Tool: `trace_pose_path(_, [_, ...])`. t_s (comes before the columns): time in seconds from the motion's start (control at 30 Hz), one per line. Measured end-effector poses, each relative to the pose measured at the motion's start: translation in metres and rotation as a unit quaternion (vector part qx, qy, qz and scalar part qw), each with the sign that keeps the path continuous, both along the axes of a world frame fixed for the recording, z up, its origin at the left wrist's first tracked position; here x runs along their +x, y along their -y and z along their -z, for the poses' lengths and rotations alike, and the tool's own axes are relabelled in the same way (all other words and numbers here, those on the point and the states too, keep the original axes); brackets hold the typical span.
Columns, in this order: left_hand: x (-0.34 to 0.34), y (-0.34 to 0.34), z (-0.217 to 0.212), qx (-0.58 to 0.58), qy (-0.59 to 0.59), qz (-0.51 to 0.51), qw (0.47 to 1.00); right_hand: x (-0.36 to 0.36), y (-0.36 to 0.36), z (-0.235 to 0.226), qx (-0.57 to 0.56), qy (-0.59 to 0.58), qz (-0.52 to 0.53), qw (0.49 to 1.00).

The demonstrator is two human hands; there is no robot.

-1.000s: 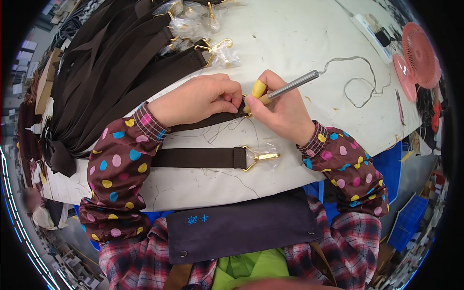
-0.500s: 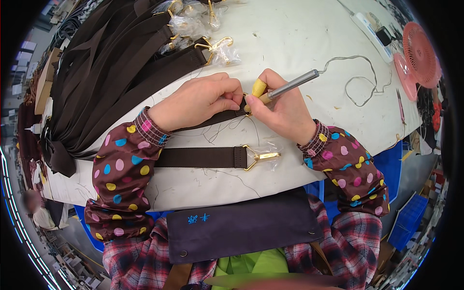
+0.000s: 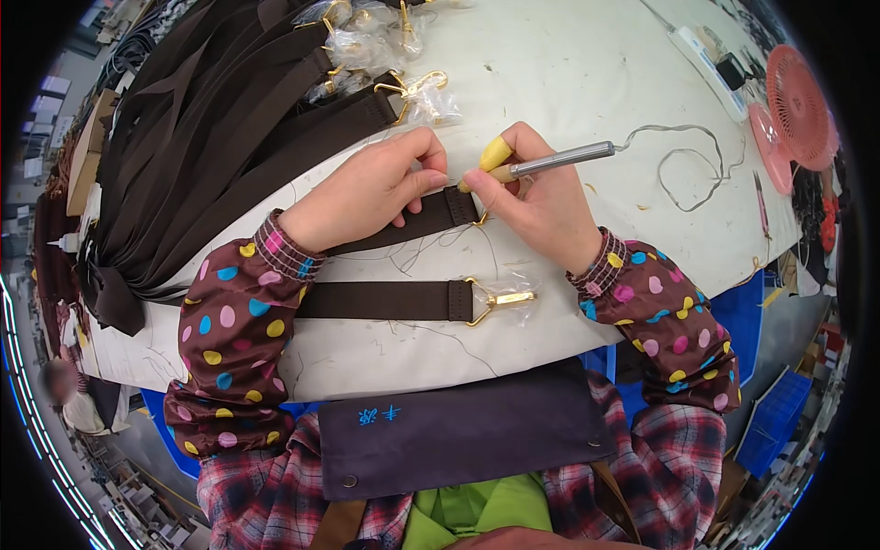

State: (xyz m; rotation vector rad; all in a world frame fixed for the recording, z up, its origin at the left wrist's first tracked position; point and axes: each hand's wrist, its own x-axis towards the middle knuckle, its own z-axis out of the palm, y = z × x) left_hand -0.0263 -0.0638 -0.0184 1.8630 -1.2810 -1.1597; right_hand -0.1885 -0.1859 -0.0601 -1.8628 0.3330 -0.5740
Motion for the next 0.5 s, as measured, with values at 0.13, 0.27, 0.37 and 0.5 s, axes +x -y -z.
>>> trace_pose_path(0.13, [-0.0005, -0.0002, -0.0014, -0.002, 0.009, 0.002, 1.000, 0.0015, -0.0002, 0.0023, 0.006, 0.002, -0.004, 1.000])
trace_pose_path(0.27, [0.0004, 0.0004, 0.0006, -0.005, 0.006, 0.003, 1.000, 0.0016, 0.0006, 0.0019, -0.017, -0.001, -0.002, 1.000])
trace_pose_path(0.37, [0.0012, 0.0005, 0.0004, 0.000, 0.009, 0.014, 1.000, 0.0015, 0.0002, 0.0015, -0.022, -0.005, 0.001, 1.000])
trace_pose_path(0.5, [0.0011, 0.0003, 0.0008, -0.004, 0.009, 0.013, 1.000, 0.0019, 0.0001, 0.0026, -0.013, -0.005, -0.004, 1.000])
